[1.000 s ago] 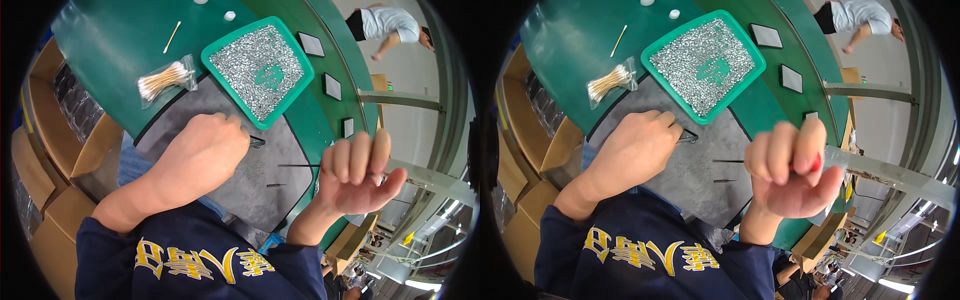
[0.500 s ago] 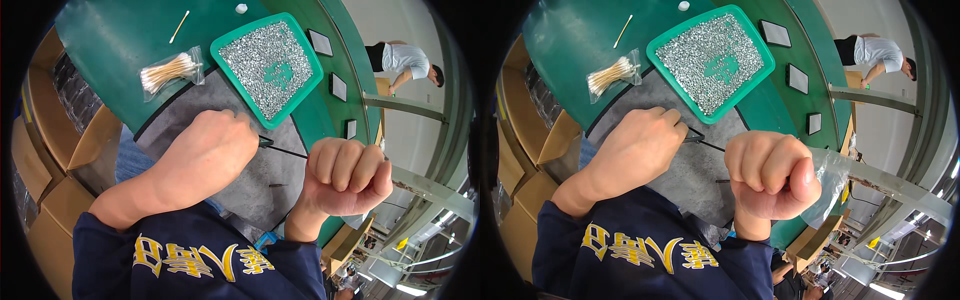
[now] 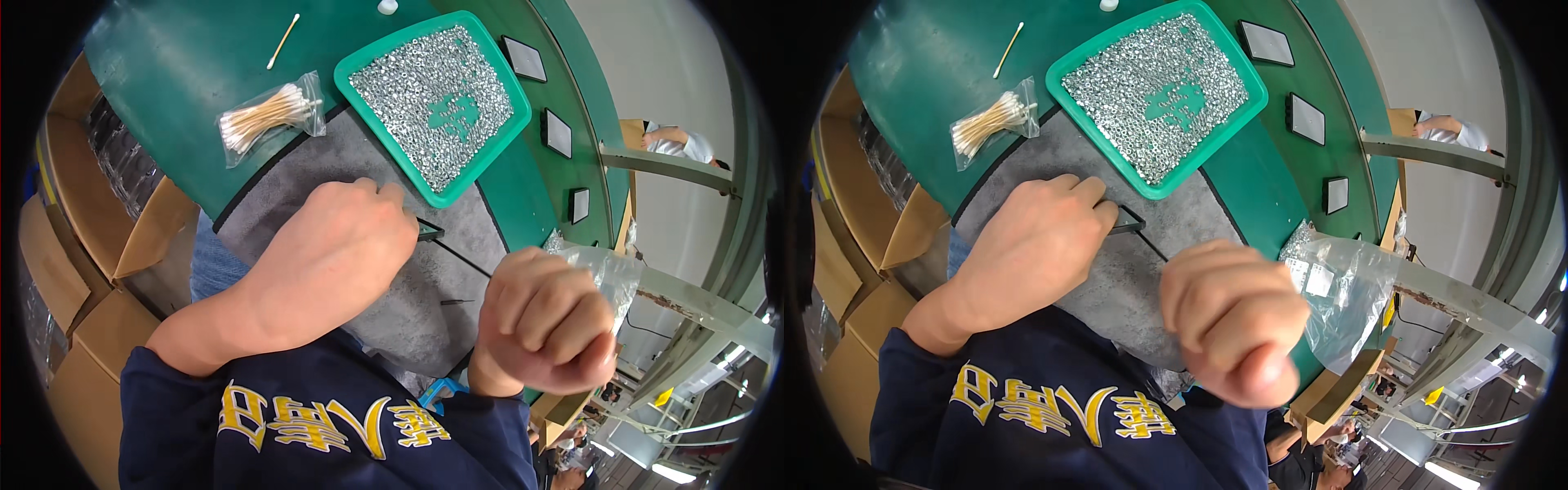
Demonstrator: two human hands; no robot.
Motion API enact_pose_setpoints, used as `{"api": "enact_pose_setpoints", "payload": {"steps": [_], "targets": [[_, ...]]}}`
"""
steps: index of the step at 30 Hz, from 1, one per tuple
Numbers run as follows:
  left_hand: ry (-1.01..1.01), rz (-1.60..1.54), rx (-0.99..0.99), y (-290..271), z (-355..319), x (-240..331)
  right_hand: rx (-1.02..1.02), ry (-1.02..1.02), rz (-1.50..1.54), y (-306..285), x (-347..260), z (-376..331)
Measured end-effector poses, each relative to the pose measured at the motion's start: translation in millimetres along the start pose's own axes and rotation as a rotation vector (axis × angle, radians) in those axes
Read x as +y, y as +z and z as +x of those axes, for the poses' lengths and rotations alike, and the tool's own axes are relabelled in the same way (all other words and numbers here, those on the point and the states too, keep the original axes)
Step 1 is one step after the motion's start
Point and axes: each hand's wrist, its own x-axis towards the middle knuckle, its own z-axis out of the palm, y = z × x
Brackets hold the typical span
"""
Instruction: The person assembles components by attaching small parts onto panels, tightening screws using a screwdriver, and placing the assembled pieces onto a conveyor belt.
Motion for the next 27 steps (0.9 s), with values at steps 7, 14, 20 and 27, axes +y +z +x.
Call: {"api": "enact_pose_setpoints", "payload": {"steps": [7,14,20,27], "targets": [[-0.015,0.016,-0.015,2,1,-2,0.199,-0.039,0.322,-27,12,-3],[0.005,0.033,-0.004,5,1,-2,0.154,-0.057,0.26,-27,11,-12],[0.006,0.059,0.0,6,0,2,0.213,-0.139,0.194,-37,17,-31],[0.032,0.052,0.025,7,1,-4,0.089,-0.106,0.048,-22,7,-25]]}}
